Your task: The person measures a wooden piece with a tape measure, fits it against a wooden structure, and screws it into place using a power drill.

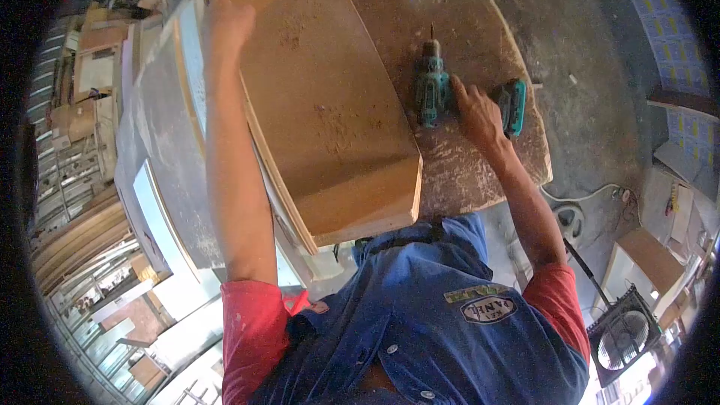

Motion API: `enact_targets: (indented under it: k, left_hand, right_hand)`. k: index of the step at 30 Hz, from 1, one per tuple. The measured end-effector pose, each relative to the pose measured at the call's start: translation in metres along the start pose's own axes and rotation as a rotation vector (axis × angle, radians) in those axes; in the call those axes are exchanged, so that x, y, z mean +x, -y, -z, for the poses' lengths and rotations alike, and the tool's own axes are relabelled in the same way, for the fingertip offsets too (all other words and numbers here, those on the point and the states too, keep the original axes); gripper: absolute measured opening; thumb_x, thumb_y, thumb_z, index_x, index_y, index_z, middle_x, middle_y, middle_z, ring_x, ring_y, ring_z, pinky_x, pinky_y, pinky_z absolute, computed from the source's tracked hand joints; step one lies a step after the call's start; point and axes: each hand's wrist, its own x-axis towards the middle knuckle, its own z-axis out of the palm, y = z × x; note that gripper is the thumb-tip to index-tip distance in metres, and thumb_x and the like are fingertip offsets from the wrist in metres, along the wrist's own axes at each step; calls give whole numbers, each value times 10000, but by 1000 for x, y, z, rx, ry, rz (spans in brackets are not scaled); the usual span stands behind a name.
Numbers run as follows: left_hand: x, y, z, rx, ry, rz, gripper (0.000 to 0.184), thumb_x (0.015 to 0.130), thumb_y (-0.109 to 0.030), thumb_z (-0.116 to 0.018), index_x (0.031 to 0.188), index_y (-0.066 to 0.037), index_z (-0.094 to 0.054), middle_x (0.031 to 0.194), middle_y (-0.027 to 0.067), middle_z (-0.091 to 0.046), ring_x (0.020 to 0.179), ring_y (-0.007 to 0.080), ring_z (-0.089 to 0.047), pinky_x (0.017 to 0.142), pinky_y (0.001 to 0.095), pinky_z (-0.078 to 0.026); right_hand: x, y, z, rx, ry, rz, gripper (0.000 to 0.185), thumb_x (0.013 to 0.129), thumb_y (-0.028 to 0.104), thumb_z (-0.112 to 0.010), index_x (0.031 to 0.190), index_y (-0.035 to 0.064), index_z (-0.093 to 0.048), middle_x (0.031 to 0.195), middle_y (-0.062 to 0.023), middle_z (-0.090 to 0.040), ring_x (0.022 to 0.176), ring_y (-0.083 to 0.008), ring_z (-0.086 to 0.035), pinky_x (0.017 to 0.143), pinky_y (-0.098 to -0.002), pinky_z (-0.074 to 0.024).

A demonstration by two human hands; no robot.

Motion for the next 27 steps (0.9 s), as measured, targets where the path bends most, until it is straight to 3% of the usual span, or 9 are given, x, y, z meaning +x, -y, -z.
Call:
enact_targets:
  k: [5,9,10,13,15,17,19,21,27]
  left_hand:
    - [-4,0,2,118,4,5,816,832,-142,-621,1559,-59,-260,1439,307,-485,1291,432,-531,1097,475,-433]
    - [-16,-2,-2,80,-102,-16,840,837,-72,-596,1582,-54,-209,1355,347,-533,1247,465,-551,1085,489,-432]
    - [-12,7,-10,80,-94,-9,840,837,-72,-596,1582,-54,-209,1355,347,-533,1247,465,-551,1085,489,-432]
    - [3,36,-18,168,-297,-238,827,841,-72,-580,1578,-36,-208,1350,354,-531,1242,459,-554,1076,490,-437]
    - [11,39,0,144,-5,-222,820,845,-77,-564,1578,-29,-201,1380,339,-517,1266,450,-536,1081,482,-434]
    - [1,29,1,127,-31,-181,816,844,-78,-556,1577,-25,-202,1391,328,-515,1274,450,-529,1083,477,-433]
    - [-2,32,-8,110,-46,-144,812,844,-79,-548,1576,-22,-202,1402,318,-513,1283,451,-521,1084,473,-431]
    - [11,49,-27,-22,-266,-179,797,837,-87,-550,1571,-40,-244,1418,308,-504,1283,451,-521,1074,470,-435]
    - [-10,25,0,-93,-213,-113,588,825,-114,-556,1408,-39,-535,1275,303,-616,1198,439,-593,1021,476,-473]
  right_hand:
    - [6,-4,3,116,-134,156,685,769,-14,-674,1401,124,-448,1206,-217,-627,1055,-383,-655,821,-470,-555]
    - [16,25,55,86,-3,27,573,759,37,-710,1301,101,-535,891,-166,-720,846,-402,-703,685,-477,-546]
    - [18,27,67,190,-101,203,409,793,93,-730,1184,63,-613,775,-158,-713,730,-375,-707,635,-458,-540]
    - [25,55,87,635,-32,317,295,823,170,-753,1072,40,-664,811,-176,-716,723,-324,-710,646,-422,-548]
    - [33,79,93,616,8,327,270,841,218,-768,1017,28,-691,813,-170,-718,713,-294,-705,665,-400,-555]
    - [40,108,98,557,43,499,266,875,224,-739,1062,38,-703,787,-126,-705,694,-228,-668,698,-375,-537]
    - [52,125,93,423,149,457,303,877,274,-734,1051,28,-702,817,-148,-715,720,-270,-690,712,-396,-554]
    - [62,136,85,290,251,411,346,879,324,-730,1040,19,-701,847,-170,-724,747,-312,-712,727,-416,-572]
    - [79,152,60,301,143,609,392,897,397,-681,1014,23,-712,786,-180,-703,704,-331,-678,710,-420,-547]
